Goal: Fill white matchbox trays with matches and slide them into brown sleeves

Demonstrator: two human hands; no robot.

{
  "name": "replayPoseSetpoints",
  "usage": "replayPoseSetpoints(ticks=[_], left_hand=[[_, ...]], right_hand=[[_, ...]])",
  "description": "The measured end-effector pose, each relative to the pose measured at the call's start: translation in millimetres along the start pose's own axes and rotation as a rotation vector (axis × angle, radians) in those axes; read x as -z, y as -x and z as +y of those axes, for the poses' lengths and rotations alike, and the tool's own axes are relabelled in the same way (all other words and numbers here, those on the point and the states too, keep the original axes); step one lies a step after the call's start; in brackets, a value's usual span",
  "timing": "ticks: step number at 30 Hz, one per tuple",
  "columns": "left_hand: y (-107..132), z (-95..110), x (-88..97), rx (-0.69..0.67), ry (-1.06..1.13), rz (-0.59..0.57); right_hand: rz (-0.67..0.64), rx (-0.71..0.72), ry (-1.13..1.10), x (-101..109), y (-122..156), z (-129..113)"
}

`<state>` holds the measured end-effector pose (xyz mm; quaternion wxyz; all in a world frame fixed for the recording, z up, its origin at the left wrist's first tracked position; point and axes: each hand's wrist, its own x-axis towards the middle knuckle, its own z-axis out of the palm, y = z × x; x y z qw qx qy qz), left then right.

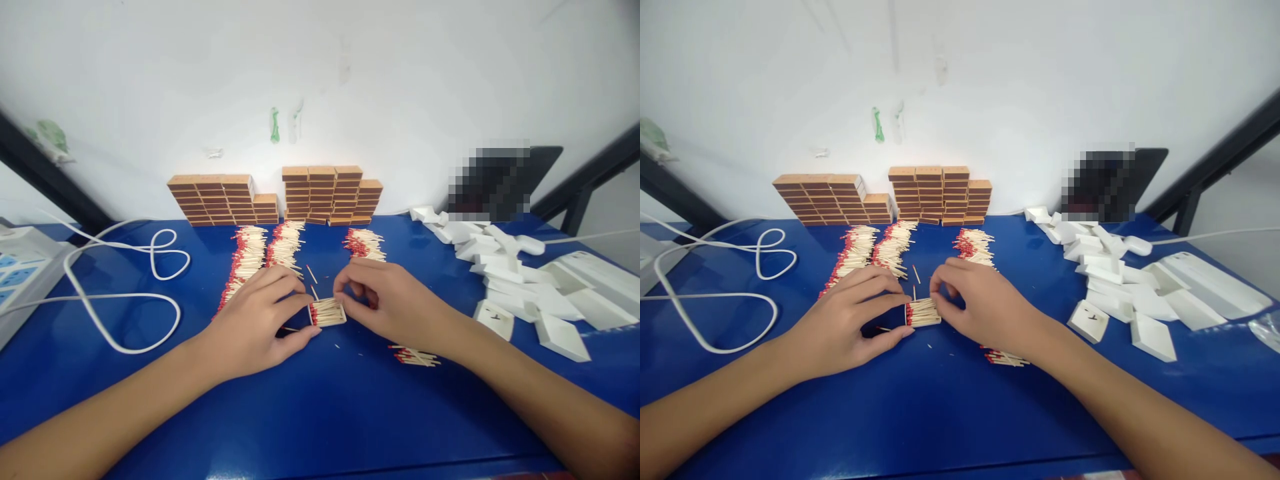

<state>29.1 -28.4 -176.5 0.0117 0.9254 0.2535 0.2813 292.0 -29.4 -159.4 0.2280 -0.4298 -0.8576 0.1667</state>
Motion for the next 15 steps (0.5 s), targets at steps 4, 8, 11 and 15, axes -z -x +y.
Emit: replayPoseSetpoints(ticks=[4, 8, 11, 15], left_hand=[[-0.3, 0.2, 0.5, 0.002, 0.002, -0.006], [-0.6, 0.5, 0.7, 0.003, -0.002, 0.002], [-0.7, 0.5, 0.6, 0.009, -0.002, -0.001], [-0.4, 0.7, 0.3, 0.010, -0.004, 0.003]], right_hand=[[0.004, -0.045, 0.032, 3.3, -2.4, 7.8], [-0.066, -0.053, 0.048, 5.5, -1.5, 7.7], [-0.103, -0.031, 0.036, 4.1, -0.9, 7.7], [-0.091, 0.007, 0.009, 2.2, -1.7, 7.7]])
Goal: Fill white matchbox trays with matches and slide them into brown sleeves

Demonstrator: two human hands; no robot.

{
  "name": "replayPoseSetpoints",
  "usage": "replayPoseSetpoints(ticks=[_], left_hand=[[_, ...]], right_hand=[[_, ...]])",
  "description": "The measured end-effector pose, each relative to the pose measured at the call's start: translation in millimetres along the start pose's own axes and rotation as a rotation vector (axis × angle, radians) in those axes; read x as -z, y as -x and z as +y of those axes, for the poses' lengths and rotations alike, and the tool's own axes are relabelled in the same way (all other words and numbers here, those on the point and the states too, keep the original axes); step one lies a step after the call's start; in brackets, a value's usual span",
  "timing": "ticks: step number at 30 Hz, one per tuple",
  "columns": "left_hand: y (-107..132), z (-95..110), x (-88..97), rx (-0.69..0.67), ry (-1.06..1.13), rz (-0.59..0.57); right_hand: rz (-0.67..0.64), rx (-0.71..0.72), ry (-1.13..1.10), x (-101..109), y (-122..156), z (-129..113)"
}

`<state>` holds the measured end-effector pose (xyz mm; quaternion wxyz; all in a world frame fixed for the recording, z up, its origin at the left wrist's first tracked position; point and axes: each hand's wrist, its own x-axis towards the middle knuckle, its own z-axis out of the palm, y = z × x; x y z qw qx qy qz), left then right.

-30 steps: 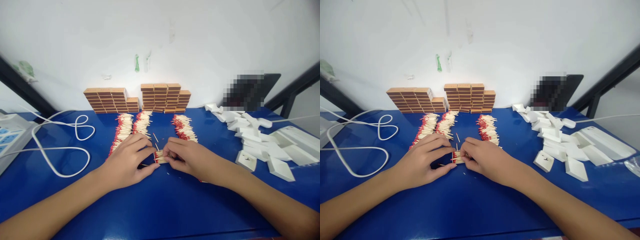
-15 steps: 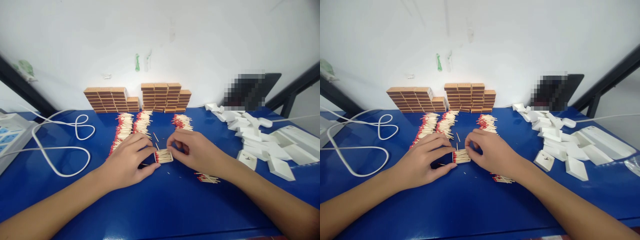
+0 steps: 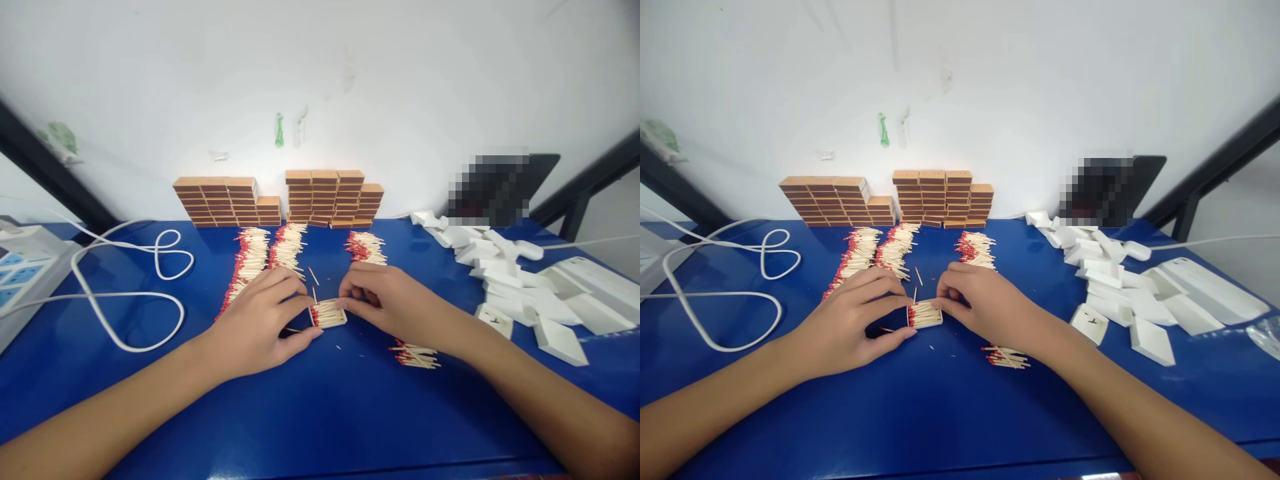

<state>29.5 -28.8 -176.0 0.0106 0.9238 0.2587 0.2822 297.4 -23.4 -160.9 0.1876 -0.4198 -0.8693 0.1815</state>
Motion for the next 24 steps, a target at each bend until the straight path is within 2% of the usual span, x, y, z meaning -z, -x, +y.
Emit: replayPoseSetpoints(ticks=[5, 7, 11, 18, 21, 24], left_hand=[[0.2, -0.1, -0.2, -0.006, 0.005, 0.000], [0.3, -0.5, -0.7, -0.007, 0.005, 0.003], [0.6, -1.3, -2.2, -0.005, 0.014, -0.010], [0.7, 1.2, -2.7, -0.011, 0.026, -0.030], [1.2, 2.4, -3.6, -0.018, 0.025, -0.028], [2.2, 2.9, -4.8, -0.014, 0.020, -0.019]], right_hand=[[-0.003, 0.007, -0.027, -1.2, 1.4, -5.3], [0.041, -0.015, -0.054, -2.8, 0.0, -8.7], [0.162, -0.201, -0.113, -6.6, -14.7, -19.1], [-0.136, -0.417, -0.062, -10.0, -45.8, -34.1], [-0.165, -0.452, -0.078, -9.5, -48.4, -31.6], [-0.089, -0.456, -0.067, -9.3, -51.4, -26.7]])
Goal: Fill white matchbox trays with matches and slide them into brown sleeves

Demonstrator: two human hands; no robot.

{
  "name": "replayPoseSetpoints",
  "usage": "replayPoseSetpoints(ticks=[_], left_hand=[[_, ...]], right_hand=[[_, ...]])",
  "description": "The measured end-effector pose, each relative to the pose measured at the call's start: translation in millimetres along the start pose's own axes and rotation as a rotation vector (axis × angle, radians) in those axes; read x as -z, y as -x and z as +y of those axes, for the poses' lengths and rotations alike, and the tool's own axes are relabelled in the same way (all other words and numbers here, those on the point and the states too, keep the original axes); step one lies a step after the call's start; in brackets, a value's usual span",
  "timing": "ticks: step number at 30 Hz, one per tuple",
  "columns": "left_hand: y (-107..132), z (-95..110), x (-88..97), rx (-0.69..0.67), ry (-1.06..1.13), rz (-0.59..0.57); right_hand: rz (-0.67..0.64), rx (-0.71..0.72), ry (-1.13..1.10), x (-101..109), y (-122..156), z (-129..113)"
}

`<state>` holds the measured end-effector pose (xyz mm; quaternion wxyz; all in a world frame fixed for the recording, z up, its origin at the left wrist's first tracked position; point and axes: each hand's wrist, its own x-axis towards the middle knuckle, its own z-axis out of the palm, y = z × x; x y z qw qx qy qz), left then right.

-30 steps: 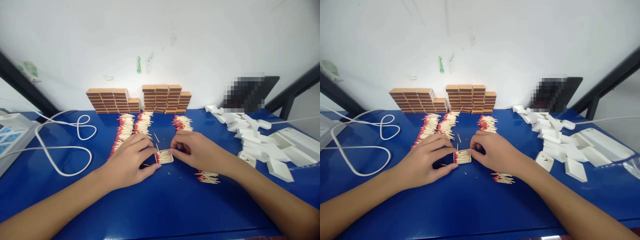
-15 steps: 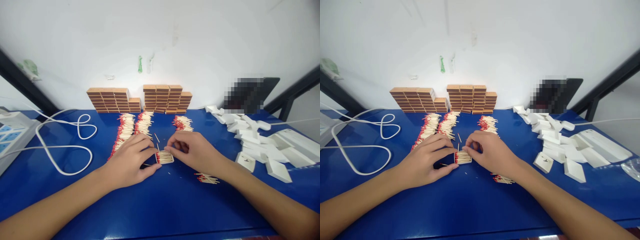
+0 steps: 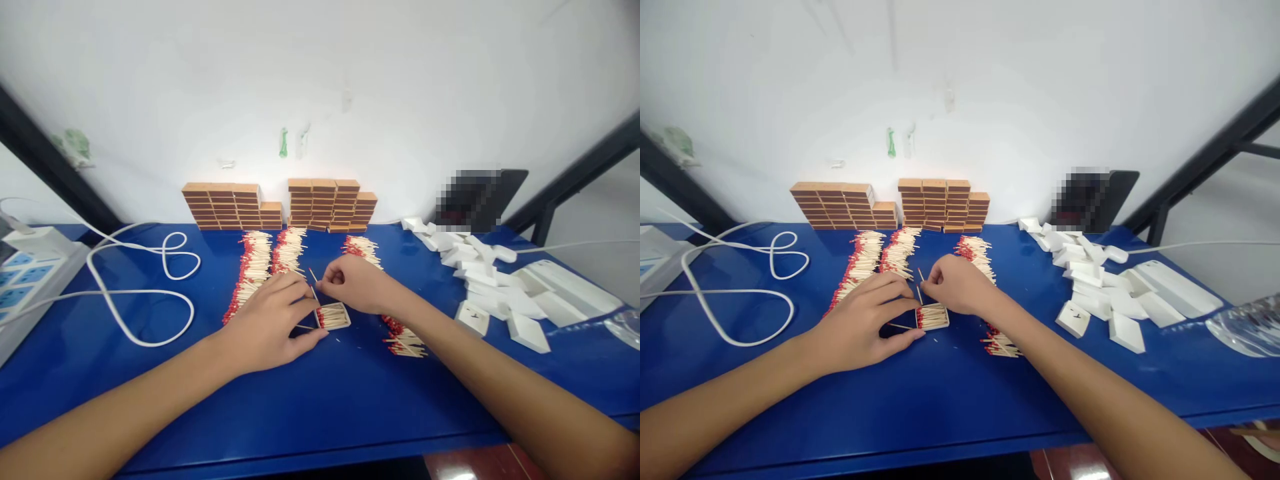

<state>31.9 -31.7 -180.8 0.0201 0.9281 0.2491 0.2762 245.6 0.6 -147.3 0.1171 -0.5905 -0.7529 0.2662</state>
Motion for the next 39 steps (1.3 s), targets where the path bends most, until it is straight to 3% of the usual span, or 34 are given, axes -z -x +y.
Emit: replayPoseSetpoints(ticks=[3, 6, 12, 20, 29, 35, 39], left_hand=[[0.8, 0.8, -0.4, -0.010, 0.004, 0.007], [0.3, 2.0, 1.2, -0.021, 0.009, 0.015], [-5.9, -1.9, 13.5, 0.007, 0.058, 0.095], [-11.3, -21.5, 34.0, 0.009, 0.081, 0.202], [-10.7, -30.2, 32.9, 0.175, 0.097, 0.392], [-10.2, -29.2, 30.4, 0.171, 0.079, 0.382], [-9.2, -33.7, 28.2, 0.147, 0.051, 0.354]], right_hand=[[0.132, 0.014, 0.034, -1.8, -8.6, 1.0], [0.177, -0.010, 0.103, -5.1, -16.8, 1.1], [0.104, -0.027, 0.085, -5.8, -13.2, 4.9], [0.065, -0.049, 0.025, -5.4, -2.9, 3.2], [0.166, -0.003, 0.187, -16.2, 15.3, -5.5], [0.085, -0.053, 0.310, -13.7, 21.4, -14.8], [0.051, -0.020, 0.334, -4.8, 22.8, -5.2]])
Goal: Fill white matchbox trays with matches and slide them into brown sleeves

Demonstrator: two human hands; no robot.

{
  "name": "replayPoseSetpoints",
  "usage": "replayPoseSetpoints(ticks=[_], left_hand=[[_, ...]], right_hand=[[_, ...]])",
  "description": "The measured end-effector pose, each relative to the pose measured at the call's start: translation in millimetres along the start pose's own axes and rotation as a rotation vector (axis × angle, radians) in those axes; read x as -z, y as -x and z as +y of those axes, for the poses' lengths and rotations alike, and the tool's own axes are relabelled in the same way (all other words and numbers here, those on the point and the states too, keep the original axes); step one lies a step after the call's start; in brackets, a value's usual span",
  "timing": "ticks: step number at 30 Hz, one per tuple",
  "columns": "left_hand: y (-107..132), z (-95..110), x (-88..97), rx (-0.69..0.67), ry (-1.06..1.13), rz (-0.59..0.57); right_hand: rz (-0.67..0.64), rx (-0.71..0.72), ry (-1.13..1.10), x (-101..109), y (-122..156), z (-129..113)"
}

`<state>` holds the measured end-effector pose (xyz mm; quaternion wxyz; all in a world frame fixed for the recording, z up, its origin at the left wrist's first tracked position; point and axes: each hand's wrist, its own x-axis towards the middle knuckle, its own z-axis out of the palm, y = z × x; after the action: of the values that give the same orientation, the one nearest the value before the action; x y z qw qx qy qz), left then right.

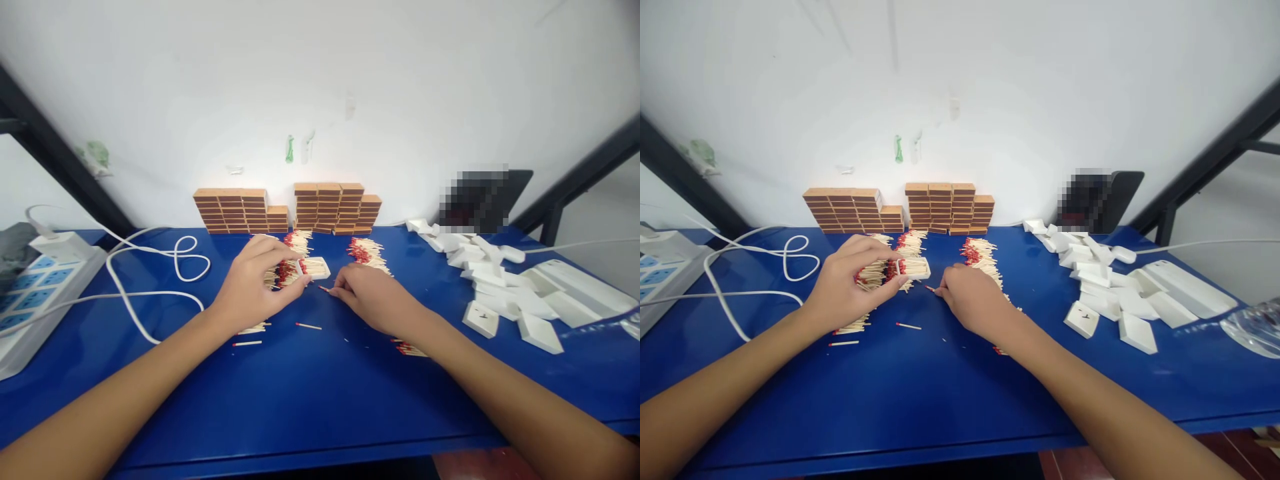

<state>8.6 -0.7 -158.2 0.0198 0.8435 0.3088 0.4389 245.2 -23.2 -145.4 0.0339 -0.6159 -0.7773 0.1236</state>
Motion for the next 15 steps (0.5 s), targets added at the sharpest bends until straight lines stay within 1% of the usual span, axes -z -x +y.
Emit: replayPoseSetpoints(ticks=[3, 5, 7, 9, 10, 12, 15], left_hand=[[0.7, -3.3, -1.2, -0.018, -0.022, -0.046], [1.6, -3.7, -2.4, -0.014, -0.030, -0.091], [3.0, -2.7, -4.1, -0.004, -0.026, -0.136], [4.7, -0.5, -6.0, 0.006, -0.014, -0.180], [5.4, 0.7, -7.0, 0.006, -0.005, -0.203], [6.7, 3.1, -8.8, 0.006, 0.012, -0.244], [7.6, 5.8, -11.1, -0.003, 0.034, -0.297]], right_hand=[[0.036, -0.007, -0.059, 5.5, -1.0, 16.8], [0.103, -0.023, -0.111, 10.6, -1.4, 28.0], [0.195, 0.045, -0.152, 14.9, -0.9, 36.7], [0.235, 0.193, -0.194, 16.3, 0.2, 41.3], [0.222, 0.270, -0.208, 15.5, 0.8, 42.0], [0.154, 0.372, -0.224, 11.2, 1.8, 40.7], [0.086, 0.418, -0.199, 2.5, 2.2, 35.2]])
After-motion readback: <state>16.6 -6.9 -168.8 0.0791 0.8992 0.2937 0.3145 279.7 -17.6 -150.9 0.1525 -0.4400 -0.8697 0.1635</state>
